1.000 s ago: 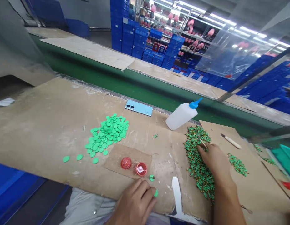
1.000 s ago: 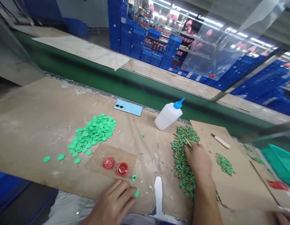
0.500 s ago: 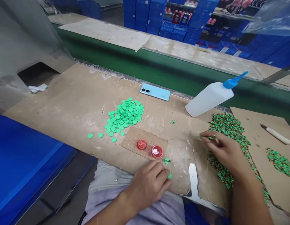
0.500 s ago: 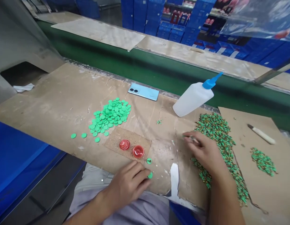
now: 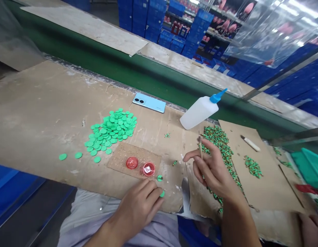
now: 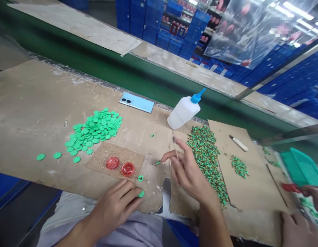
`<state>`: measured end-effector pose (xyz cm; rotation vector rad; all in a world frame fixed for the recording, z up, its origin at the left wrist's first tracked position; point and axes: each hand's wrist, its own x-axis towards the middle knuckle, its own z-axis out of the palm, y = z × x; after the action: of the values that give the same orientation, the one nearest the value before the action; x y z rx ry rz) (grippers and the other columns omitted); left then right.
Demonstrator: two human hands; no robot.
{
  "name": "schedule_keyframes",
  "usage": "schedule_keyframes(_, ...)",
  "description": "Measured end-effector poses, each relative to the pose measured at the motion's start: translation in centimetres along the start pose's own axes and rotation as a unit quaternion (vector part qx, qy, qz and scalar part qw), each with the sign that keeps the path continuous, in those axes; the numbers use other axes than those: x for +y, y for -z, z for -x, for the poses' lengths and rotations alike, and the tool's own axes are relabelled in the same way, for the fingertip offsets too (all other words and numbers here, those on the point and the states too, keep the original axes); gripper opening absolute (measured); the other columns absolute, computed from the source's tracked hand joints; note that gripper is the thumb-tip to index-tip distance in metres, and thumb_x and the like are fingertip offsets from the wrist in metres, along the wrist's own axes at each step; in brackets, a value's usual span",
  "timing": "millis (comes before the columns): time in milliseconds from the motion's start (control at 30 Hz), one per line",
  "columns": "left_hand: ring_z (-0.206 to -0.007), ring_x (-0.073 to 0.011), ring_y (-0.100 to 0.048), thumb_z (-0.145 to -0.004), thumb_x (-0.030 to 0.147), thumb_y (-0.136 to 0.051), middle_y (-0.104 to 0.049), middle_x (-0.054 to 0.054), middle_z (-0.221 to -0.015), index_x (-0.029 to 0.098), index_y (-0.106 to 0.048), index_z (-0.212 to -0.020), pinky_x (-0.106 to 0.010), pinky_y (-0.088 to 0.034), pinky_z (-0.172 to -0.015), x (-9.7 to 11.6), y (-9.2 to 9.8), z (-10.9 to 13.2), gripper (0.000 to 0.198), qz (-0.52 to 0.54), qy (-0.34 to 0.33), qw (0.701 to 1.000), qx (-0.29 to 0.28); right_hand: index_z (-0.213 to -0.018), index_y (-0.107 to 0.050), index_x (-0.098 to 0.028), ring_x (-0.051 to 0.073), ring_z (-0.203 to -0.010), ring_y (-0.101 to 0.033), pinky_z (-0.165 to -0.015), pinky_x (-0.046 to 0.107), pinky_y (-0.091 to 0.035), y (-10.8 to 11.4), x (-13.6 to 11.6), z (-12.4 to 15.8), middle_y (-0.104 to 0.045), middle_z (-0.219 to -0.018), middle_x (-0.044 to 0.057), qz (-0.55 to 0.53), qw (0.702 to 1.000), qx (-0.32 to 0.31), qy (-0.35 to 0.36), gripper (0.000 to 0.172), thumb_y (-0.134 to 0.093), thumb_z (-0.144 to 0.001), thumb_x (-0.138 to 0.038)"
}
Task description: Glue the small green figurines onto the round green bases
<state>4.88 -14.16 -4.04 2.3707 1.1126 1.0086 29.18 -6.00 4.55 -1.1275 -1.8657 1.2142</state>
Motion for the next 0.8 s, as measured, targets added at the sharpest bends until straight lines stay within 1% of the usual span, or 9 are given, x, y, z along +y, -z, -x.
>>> schedule_keyframes(233,-0.079,-0.0201,-0.062,-0.107,0.024,-0.052,-0.068,-0.004,-0.089,0.017,-0.065,-0.106,-0.034,-0.052,-0.07,-0.5,-0.5,0.7,0.015,0.061,0.026,0.997,0.026,-0.151,-0.041,-0.034,0.007,-0.054,-0.05,-0.044,0.019,-0.043,-1.5,-1.8,2.0,-0.067,-0.106,0.006,0.049,0.998,-0.026,0.005,0.042,-0.044,-0.11,-0.025)
schedule_keyframes(333,-0.08,-0.0202,-0.063,-0.107,0.026,-0.053,-0.069,-0.003,-0.089,0.018,-0.064,-0.104,-0.033,-0.052,-0.071,-0.4,-0.4,0.5,0.014,0.071,0.038,0.996,0.037,-0.155,-0.039,-0.037,0.006,-0.048,-0.051,-0.042,0.018,-0.046,-2.2,-2.0,2.0,-0.071,-0.105,0.005,-0.002,1.0,-0.022,-0.009,0.048,-0.045,-0.11,-0.023)
schedule_keyframes(433,-0.078,-0.0205,-0.062,-0.106,0.028,-0.056,-0.069,-0.004,-0.087,0.016,-0.064,-0.101,-0.034,-0.052,-0.069,-0.1,-0.3,0.2,0.015,0.029,0.024,0.998,0.047,-0.153,-0.041,-0.042,0.005,-0.044,-0.059,-0.042,0.019,-0.053,-2.6,-2.3,1.4,-0.075,-0.117,0.007,-0.068,0.997,-0.008,0.024,0.05,-0.043,-0.11,-0.016)
schedule_keyframes(533,-0.075,-0.0201,-0.062,-0.103,0.025,-0.06,-0.068,-0.003,-0.083,0.016,-0.064,-0.096,-0.033,-0.051,-0.068,-0.1,-0.5,0.2,0.012,-0.026,-0.013,0.999,0.036,-0.132,-0.065,-0.032,0.011,-0.058,-0.072,-0.046,0.022,-0.059,-2.2,-2.9,0.4,-0.073,-0.126,0.01,-0.1,0.992,-0.019,0.074,0.036,-0.043,-0.109,-0.015)
schedule_keyframes(600,-0.075,-0.02,-0.061,-0.103,0.025,-0.06,-0.068,-0.004,-0.083,0.016,-0.064,-0.094,-0.033,-0.051,-0.068,-0.1,-0.7,0.3,0.013,-0.035,-0.009,0.999,0.028,-0.132,-0.065,-0.029,0.022,-0.079,-0.078,-0.054,0.031,-0.065,-2.0,-3.3,-0.6,-0.069,-0.136,0.015,-0.129,0.989,-0.03,0.059,0.028,-0.057,-0.105,-0.031)
schedule_keyframes(667,-0.076,-0.0201,-0.06,-0.103,0.026,-0.058,-0.067,-0.004,-0.084,0.016,-0.064,-0.094,-0.034,-0.052,-0.069,-0.2,-0.8,0.4,0.014,-0.033,0.002,0.999,0.018,-0.143,-0.059,-0.028,0.031,-0.095,-0.077,-0.06,0.039,-0.068,-2.2,-3.5,-1.5,-0.061,-0.149,0.02,-0.155,0.982,-0.083,0.076,0.065,-0.079,-0.087,-0.054)
schedule_keyframes(700,-0.077,-0.0201,-0.06,-0.104,0.025,-0.057,-0.066,-0.004,-0.085,0.016,-0.064,-0.094,-0.034,-0.053,-0.07,-0.2,-0.8,0.5,0.015,-0.031,0.004,0.999,0.011,-0.145,-0.058,-0.029,0.031,-0.093,-0.077,-0.06,0.039,-0.067,-2.6,-3.4,-2.0,-0.061,-0.149,0.019,-0.162,0.979,-0.093,0.085,0.073,-0.083,-0.082,-0.056)
schedule_keyframes(733,-0.078,-0.0201,-0.06,-0.104,0.024,-0.056,-0.066,-0.004,-0.085,0.016,-0.064,-0.093,-0.034,-0.053,-0.072,-0.1,-0.7,0.6,0.015,-0.03,0.005,1.0,0.004,-0.143,-0.059,-0.03,0.027,-0.087,-0.077,-0.058,0.037,-0.066,-3.0,-3.1,-2.4,-0.066,-0.144,0.018,-0.165,0.978,-0.085,0.098,0.069,-0.083,-0.083,-0.054)
schedule_keyframes(800,-0.079,-0.0201,-0.059,-0.104,0.023,-0.055,-0.064,-0.004,-0.086,0.016,-0.063,-0.093,-0.034,-0.053,-0.074,0.0,-0.3,0.7,0.015,-0.03,0.008,0.999,-0.017,-0.132,-0.066,-0.03,0.019,-0.069,-0.074,-0.053,0.03,-0.06,-3.9,-2.2,-3.0,-0.079,-0.117,0.011,-0.144,0.982,-0.035,0.114,0.035,-0.068,-0.099,-0.04)
